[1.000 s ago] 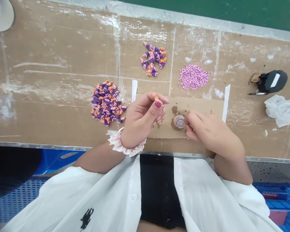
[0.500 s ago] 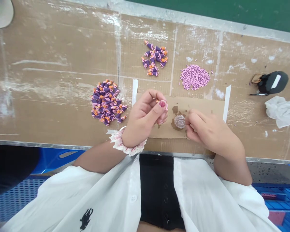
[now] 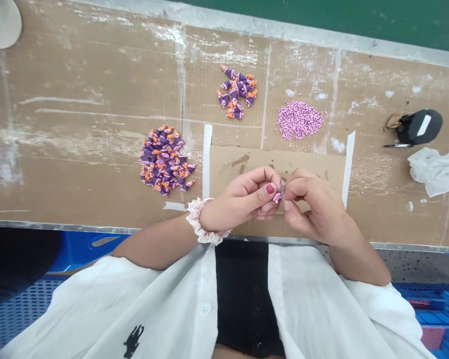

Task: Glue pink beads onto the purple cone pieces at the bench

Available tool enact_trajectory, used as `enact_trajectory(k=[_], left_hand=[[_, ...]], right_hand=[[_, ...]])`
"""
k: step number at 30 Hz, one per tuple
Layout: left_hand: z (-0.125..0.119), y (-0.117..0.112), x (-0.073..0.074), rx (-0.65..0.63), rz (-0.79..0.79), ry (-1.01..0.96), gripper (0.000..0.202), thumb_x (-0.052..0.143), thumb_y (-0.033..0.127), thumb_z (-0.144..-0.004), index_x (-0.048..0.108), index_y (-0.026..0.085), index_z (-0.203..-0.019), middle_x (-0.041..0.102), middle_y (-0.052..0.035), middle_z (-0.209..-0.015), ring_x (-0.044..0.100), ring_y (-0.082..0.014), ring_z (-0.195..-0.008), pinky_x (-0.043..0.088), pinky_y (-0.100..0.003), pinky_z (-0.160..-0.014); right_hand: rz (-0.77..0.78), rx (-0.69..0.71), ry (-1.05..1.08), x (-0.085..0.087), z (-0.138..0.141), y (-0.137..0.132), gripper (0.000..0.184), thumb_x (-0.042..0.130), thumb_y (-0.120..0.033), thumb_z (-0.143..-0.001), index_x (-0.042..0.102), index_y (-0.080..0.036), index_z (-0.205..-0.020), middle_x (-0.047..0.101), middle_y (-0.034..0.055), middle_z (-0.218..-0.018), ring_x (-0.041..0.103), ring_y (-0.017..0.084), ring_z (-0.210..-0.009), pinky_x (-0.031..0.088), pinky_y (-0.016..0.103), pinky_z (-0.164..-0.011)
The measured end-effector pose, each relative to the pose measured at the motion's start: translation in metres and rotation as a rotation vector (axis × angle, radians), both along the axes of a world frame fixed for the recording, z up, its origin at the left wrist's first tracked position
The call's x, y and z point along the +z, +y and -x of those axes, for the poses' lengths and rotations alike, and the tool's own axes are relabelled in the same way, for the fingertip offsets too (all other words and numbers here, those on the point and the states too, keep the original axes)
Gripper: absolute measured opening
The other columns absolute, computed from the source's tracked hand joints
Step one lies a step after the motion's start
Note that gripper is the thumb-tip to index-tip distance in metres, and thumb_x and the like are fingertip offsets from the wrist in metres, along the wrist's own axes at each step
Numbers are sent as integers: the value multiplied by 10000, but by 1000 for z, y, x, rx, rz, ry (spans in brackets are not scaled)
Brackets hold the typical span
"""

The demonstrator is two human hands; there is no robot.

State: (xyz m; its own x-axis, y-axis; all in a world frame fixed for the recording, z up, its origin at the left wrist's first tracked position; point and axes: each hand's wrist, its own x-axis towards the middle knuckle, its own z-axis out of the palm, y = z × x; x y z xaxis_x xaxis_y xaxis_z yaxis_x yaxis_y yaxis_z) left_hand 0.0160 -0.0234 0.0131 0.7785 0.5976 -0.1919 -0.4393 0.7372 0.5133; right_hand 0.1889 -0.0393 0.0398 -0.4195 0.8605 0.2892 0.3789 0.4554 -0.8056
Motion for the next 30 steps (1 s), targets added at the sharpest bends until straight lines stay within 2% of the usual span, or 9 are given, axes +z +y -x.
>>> enact_trajectory(k=[8,16,20,30], left_hand=[[0,1,0,14,-34,12,305,664,394,-848,466,163,-861,455,74,-577,395,-36,-495,337,-184,-496],[2,2,-2,47,-177,66,306,667,385,-848,458,163,-840,488,67,-601,419,-28,-506,354,-175,-499],[4,4,-4,34,-213,62,310,663,390,-850,454,162,-831,500,61,-601,429,-30,-512,355,-169,-491],[2,5,-7,36,-215,20,314,692,382,-829,468,161,-826,488,64,-609,456,-30,-536,375,-161,-504]], right_hand=[[-35,-13,-131,5,2,1,203,514,-56,-783,446,-245,-817,508,-21,-652,542,131,-563,468,254,-471],[-65,-41,-197,4,0,-7,210,538,-38,-796,462,-229,-841,524,-18,-691,536,119,-595,439,251,-504],[-80,-52,-199,4,2,-6,190,537,-60,-808,470,-236,-828,533,-15,-682,545,125,-582,440,250,-487],[-9,-61,-141,6,4,-7,185,542,-56,-787,500,-236,-796,546,-14,-665,546,135,-571,449,263,-494]])
